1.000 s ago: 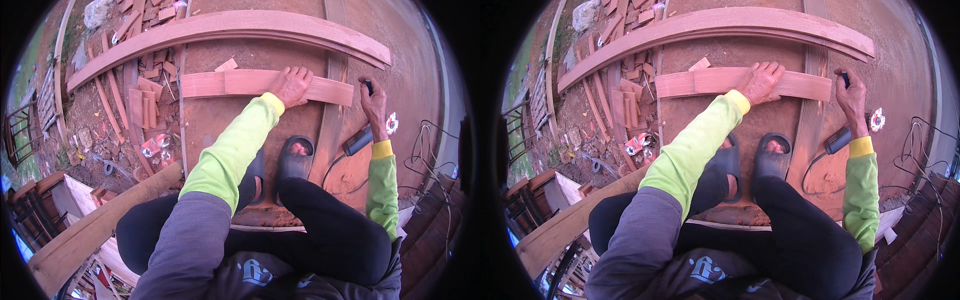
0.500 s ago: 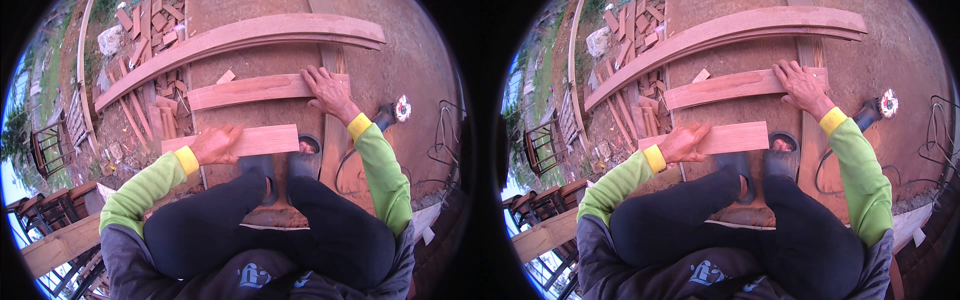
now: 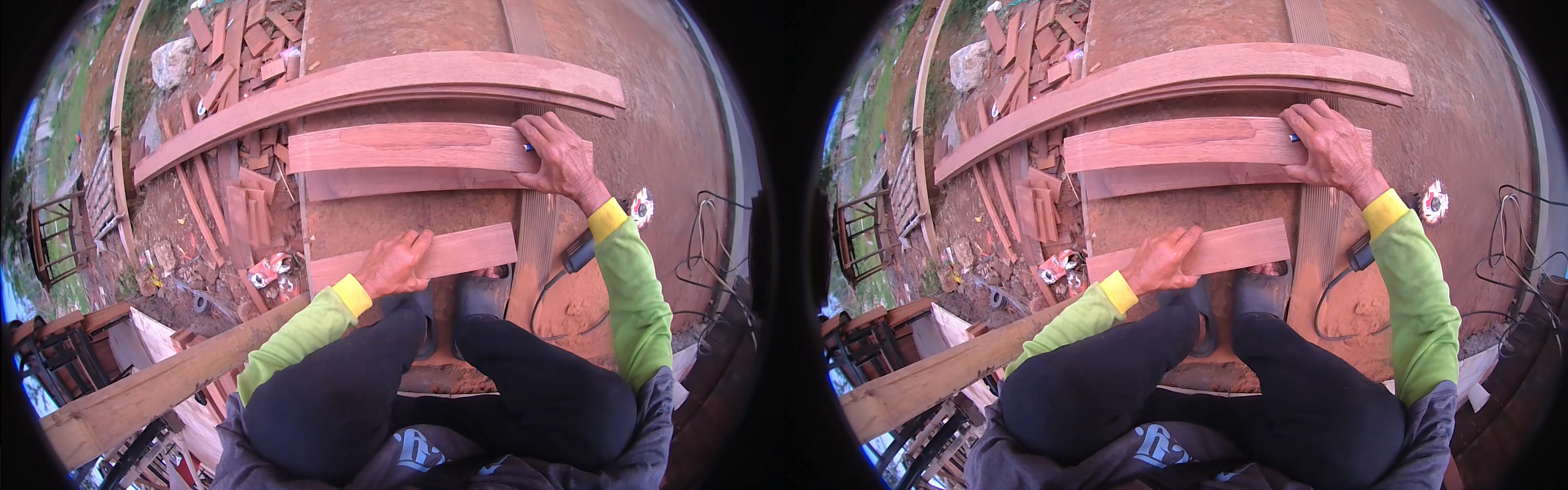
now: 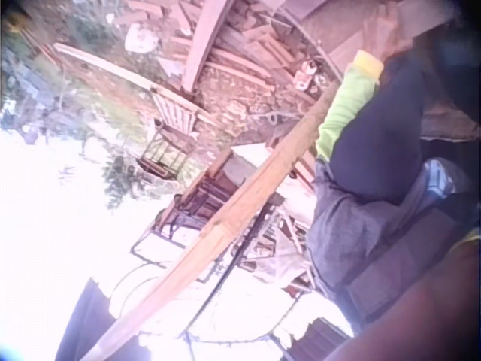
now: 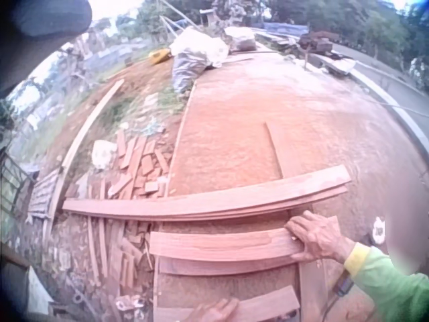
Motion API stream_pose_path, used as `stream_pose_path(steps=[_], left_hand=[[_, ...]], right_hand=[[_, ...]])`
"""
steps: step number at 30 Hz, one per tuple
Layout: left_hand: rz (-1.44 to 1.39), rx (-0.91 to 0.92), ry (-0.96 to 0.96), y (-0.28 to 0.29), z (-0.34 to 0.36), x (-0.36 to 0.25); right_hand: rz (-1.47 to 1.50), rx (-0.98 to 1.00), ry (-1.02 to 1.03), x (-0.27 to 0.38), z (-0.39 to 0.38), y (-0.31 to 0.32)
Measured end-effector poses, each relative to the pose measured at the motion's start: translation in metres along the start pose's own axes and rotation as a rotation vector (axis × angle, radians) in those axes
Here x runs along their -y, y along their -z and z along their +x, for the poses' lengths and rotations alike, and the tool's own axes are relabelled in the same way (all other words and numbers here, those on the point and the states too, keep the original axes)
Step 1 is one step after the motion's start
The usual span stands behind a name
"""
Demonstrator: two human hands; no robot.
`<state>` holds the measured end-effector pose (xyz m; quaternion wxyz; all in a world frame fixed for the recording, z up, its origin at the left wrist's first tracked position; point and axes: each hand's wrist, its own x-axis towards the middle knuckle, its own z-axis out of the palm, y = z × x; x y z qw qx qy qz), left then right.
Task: The person marks wooden planks with a pen and then uses an angle grinder to cut them. The person handles the wood pieces one at a time, marking them before cutting and stacking the finished pieces.
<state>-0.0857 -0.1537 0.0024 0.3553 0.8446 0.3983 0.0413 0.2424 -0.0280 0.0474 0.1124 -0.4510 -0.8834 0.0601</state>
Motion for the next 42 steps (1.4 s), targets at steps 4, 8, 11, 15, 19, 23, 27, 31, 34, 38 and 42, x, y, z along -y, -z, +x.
stream_pose_path(steps=[4,8,11,15,19,23,27,31,34,38,42], left_hand=[[0.005,-0.04,0.008,0.0,-0.002,0.005],[0.007,-0.01,0.007,0.006,-0.002,0.002],[-0.002,-0.028,-0.02,0.001,-0.001,0.006],[0.002,-0.016,-0.005,0.001,-0.001,0.004],[0.013,-0.028,-0.014,0.003,-0.003,0.004],[0.053,-0.016,-0.022,0.006,0.0,0.004],[0.096,-0.059,-0.046,0.018,0.013,0.0],[0.192,-0.123,-0.047,0.035,0.039,0.005],[0.314,-0.206,-0.087,0.042,0.066,0.007],[0.379,-0.251,-0.134,0.039,0.108,0.008],[0.396,-0.212,-0.168,0.024,0.134,-0.004]], right_hand=[[-0.026,-0.044,-0.115,-0.035,0.021,0.019],[-0.11,-0.022,-0.143,-0.074,0.039,0.025],[-0.1,0.107,-0.159,-0.114,0.042,0.017],[-0.131,0.125,-0.246,-0.12,0.049,0.013],[-0.146,0.143,-0.241,-0.124,0.056,0.015],[-0.143,-0.07,-0.278,-0.125,0.043,0.004],[0.026,-0.133,-0.339,-0.082,0.003,0.015],[0.072,-0.23,-0.552,-0.06,-0.064,0.013],[0.276,-0.288,-0.992,-0.044,-0.106,-0.002],[0.458,-0.297,-1.137,-0.024,-0.136,-0.041],[0.521,-0.359,-1.093,-0.003,-0.131,-0.057]])
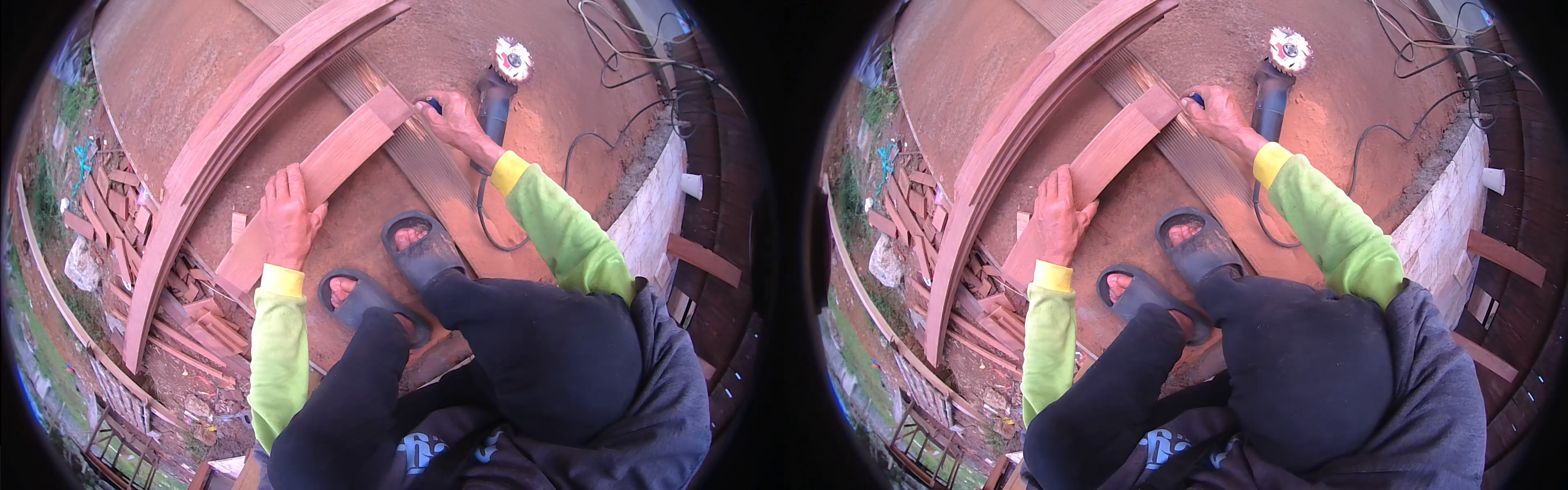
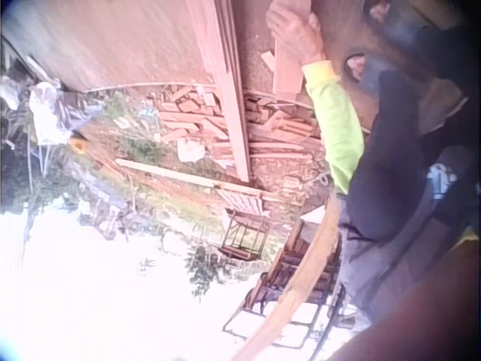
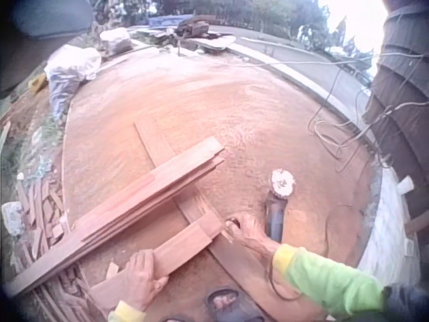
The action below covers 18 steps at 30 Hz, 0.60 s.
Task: The person marks wooden planks with a pen and then uses an angle grinder to cut them. The person handles the wood pieces one at a time, marking them before cutting and stacking the finished pieces.
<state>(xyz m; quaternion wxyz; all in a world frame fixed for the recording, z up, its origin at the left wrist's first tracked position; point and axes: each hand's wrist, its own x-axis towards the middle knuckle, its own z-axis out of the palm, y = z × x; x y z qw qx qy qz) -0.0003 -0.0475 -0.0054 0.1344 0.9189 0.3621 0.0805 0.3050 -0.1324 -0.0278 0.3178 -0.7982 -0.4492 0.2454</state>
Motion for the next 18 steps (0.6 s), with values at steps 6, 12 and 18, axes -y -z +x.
stream_pose_path(steps=[6,12,18], left_hand=[[0.039,0.05,-0.019,-0.02,0.021,-0.012],[0.051,0.04,-0.06,-0.03,0.034,-0.018],[0.04,0.105,-0.009,-0.036,0.045,-0.018]], right_hand=[[0.122,-0.027,0.006,0.004,-0.006,-0.011],[0.164,-0.052,0.005,0.01,-0.006,-0.015],[0.098,0.014,0.03,-0.006,0.015,-0.012]])
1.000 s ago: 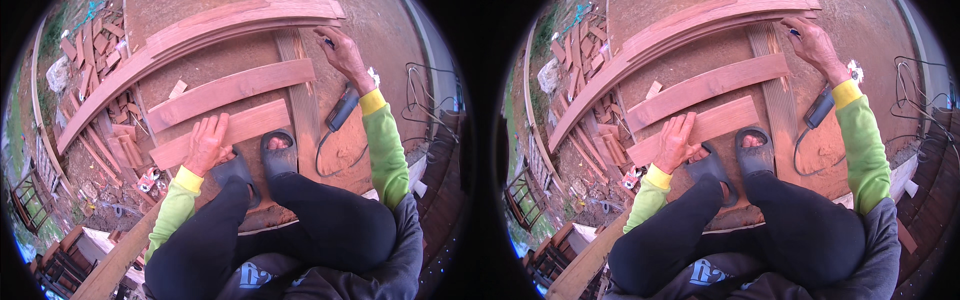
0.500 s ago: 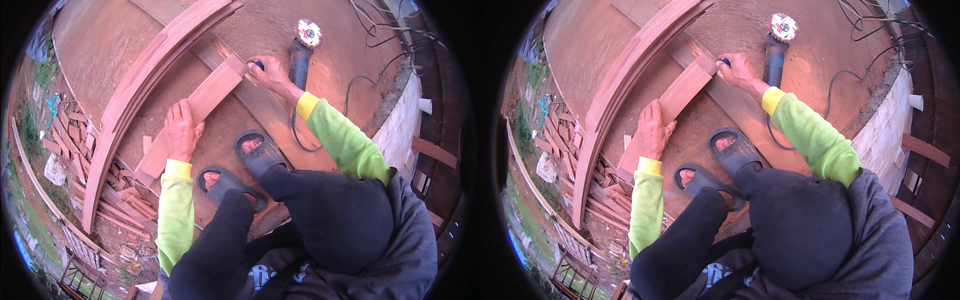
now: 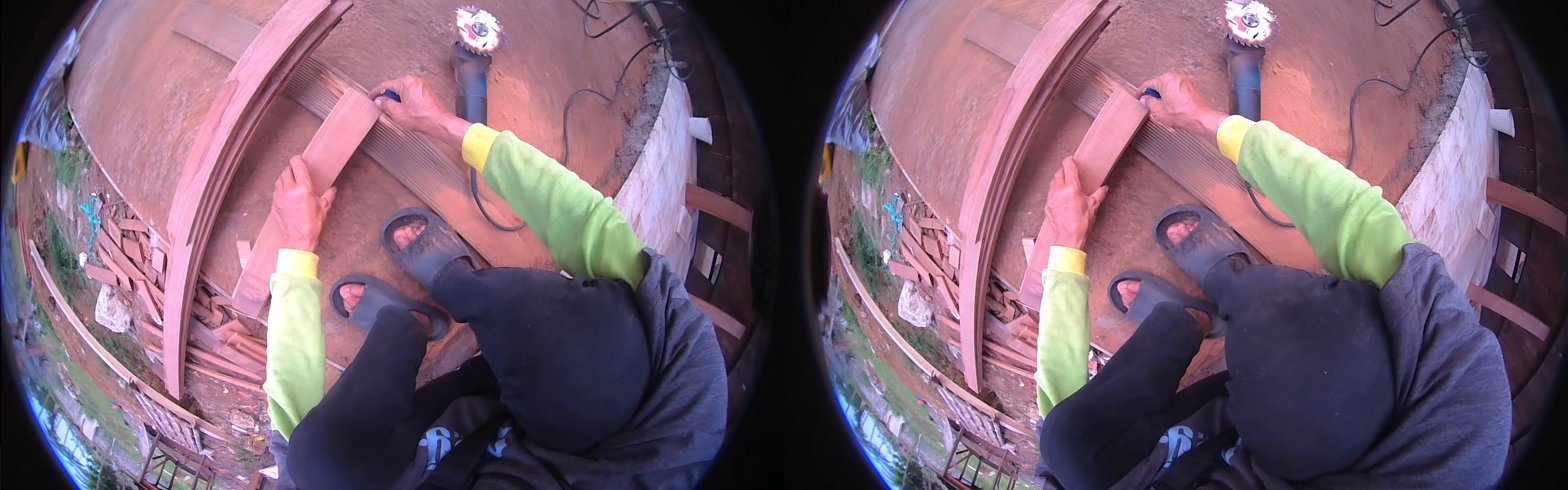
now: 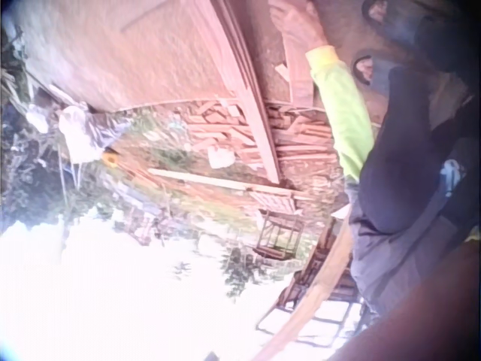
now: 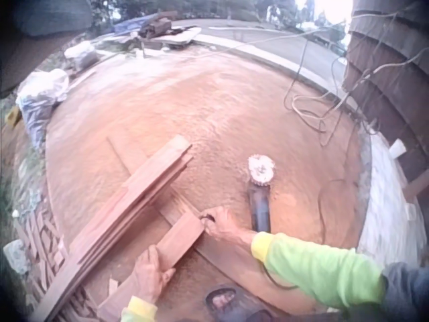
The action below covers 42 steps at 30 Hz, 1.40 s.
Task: The person marks wooden planks with a pen and then uses an angle grinder to cut them. The person handles the wood pieces one at a time, marking them before cutting and stacking the finished pieces.
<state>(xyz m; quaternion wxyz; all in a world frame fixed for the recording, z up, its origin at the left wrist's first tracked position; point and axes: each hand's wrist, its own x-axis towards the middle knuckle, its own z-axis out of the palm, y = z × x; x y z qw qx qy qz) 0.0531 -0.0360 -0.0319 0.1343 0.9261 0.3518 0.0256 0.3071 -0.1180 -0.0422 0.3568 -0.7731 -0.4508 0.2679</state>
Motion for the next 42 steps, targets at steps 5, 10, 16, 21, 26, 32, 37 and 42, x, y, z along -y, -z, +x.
stream_pose_path(steps=[5,10,16,21,26,32,37,42], left_hand=[[-0.025,0.046,0.047,0.004,0.002,0.004],[-0.035,0.019,0.011,0.005,-0.012,0.011],[-0.023,0.031,0.036,0.001,-0.013,0.011],[-0.014,0.015,0.019,0.0,-0.013,0.014],[-0.029,0.037,0.036,0.007,-0.01,0.011],[-0.059,0.189,0.025,0.024,-0.007,0.014],[-0.018,0.341,0.023,0.038,-0.003,0.019],[0.045,0.407,0.116,0.03,0.012,0.014]], right_hand=[[0.038,0.083,0.033,0.001,0.015,0.006],[0.045,0.14,0.056,-0.012,0.021,0.008],[0.032,0.106,0.141,-0.013,0.019,0.01],[0.016,0.115,0.141,-0.014,0.018,0.008],[0.011,0.088,0.148,-0.01,0.016,0.009],[0.14,-0.013,-0.023,-0.011,-0.002,-0.004],[0.193,-0.113,-0.075,-0.01,-0.015,-0.018],[0.242,-0.291,-0.049,-0.008,-0.022,-0.042]])
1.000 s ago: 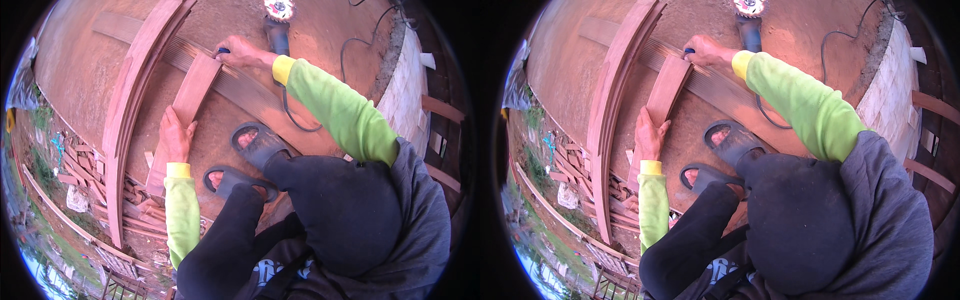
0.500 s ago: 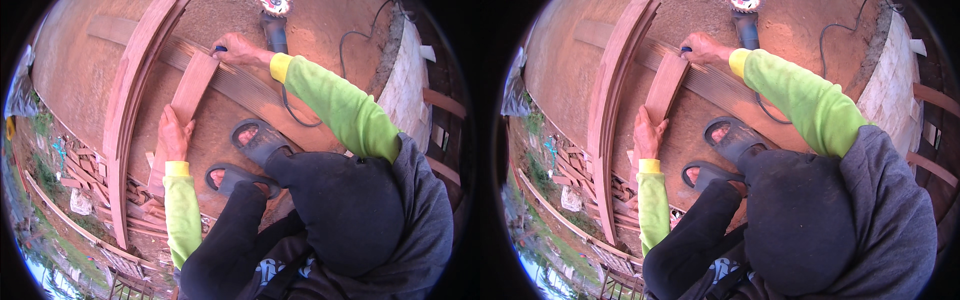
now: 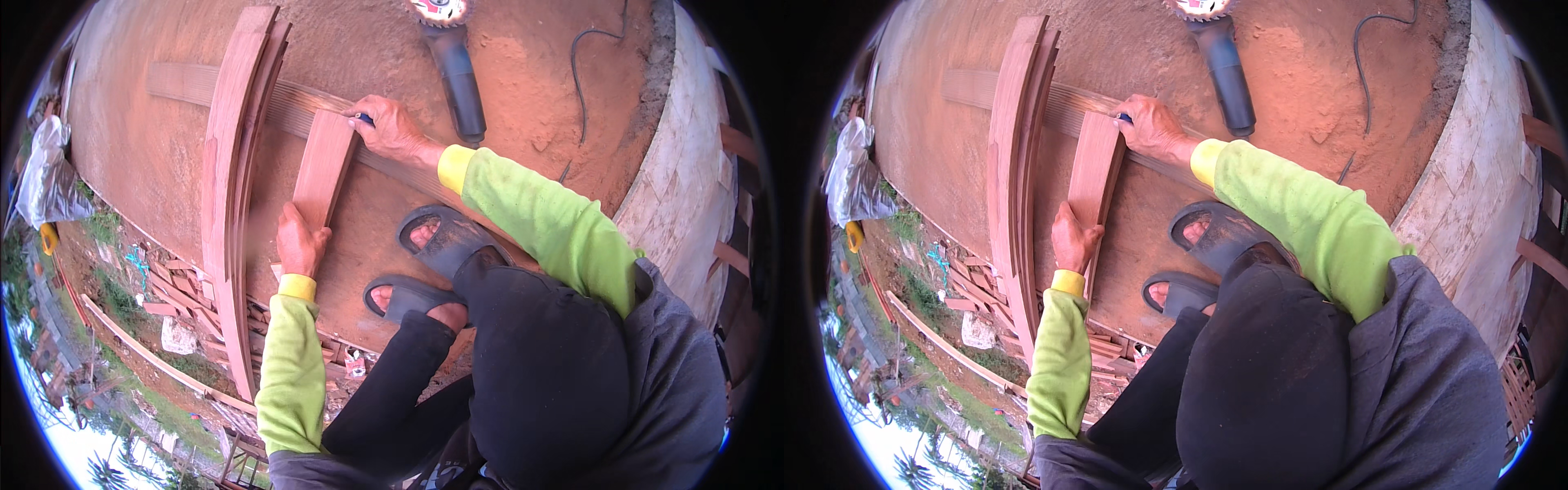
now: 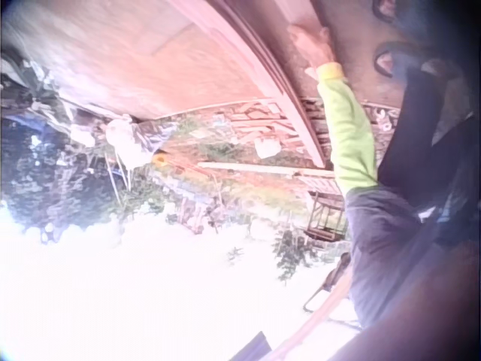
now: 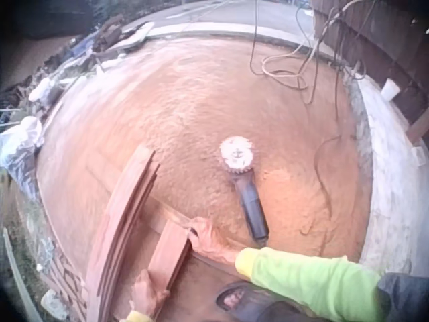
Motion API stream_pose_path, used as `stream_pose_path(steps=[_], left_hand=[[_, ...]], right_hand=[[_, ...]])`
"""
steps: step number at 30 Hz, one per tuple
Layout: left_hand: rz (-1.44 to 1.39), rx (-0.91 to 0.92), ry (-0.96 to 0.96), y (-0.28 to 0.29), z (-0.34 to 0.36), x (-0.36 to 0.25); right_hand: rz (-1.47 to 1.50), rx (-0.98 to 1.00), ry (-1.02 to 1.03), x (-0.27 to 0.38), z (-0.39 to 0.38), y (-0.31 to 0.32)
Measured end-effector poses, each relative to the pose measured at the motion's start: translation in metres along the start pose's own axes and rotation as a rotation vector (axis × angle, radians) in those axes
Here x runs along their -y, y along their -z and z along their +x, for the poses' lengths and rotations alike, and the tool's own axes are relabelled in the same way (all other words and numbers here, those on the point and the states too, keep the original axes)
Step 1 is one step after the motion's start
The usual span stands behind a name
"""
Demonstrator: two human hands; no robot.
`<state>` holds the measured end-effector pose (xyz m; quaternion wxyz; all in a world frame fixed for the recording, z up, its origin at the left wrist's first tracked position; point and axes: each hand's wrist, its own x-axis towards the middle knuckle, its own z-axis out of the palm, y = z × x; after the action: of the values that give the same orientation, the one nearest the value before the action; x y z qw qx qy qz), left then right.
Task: The person marks wooden planks with a pen and then uses an angle grinder to cut them. The person handles the wood pieces one at a time, marking them before cutting and stacking the finished pieces.
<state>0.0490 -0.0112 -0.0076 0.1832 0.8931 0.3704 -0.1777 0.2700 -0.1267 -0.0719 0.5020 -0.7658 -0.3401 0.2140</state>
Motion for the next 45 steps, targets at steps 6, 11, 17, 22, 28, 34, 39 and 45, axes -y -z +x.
stream_pose_path(steps=[6,11,17,22,28,34,39,45], left_hand=[[-0.072,-0.168,-0.035,-0.017,-0.009,-0.001],[-0.062,-0.164,-0.071,-0.013,-0.009,0.0],[-0.064,-0.21,-0.105,-0.014,-0.013,0.0],[-0.042,-0.205,-0.084,-0.013,-0.014,-0.001],[-0.038,-0.173,-0.082,-0.006,-0.012,-0.006],[-0.007,-0.172,-0.066,-0.006,-0.012,-0.004],[0.012,-0.155,-0.033,-0.006,-0.012,-0.003],[0.011,-0.144,-0.042,-0.004,-0.011,0.0]], right_hand=[[0.086,-0.131,-0.032,0.0,-0.013,-0.01],[0.151,-0.168,-0.028,0.0,-0.014,-0.013],[0.298,-0.24,-0.109,-0.003,-0.018,-0.016],[0.328,-0.153,-0.207,-0.002,-0.024,-0.008],[0.301,-0.145,-0.198,-0.002,-0.023,-0.004],[0.276,-0.149,-0.091,-0.004,-0.024,-0.007],[0.221,-0.151,-0.066,-0.002,-0.025,-0.006],[0.21,-0.144,-0.076,-0.001,-0.025,-0.007]])
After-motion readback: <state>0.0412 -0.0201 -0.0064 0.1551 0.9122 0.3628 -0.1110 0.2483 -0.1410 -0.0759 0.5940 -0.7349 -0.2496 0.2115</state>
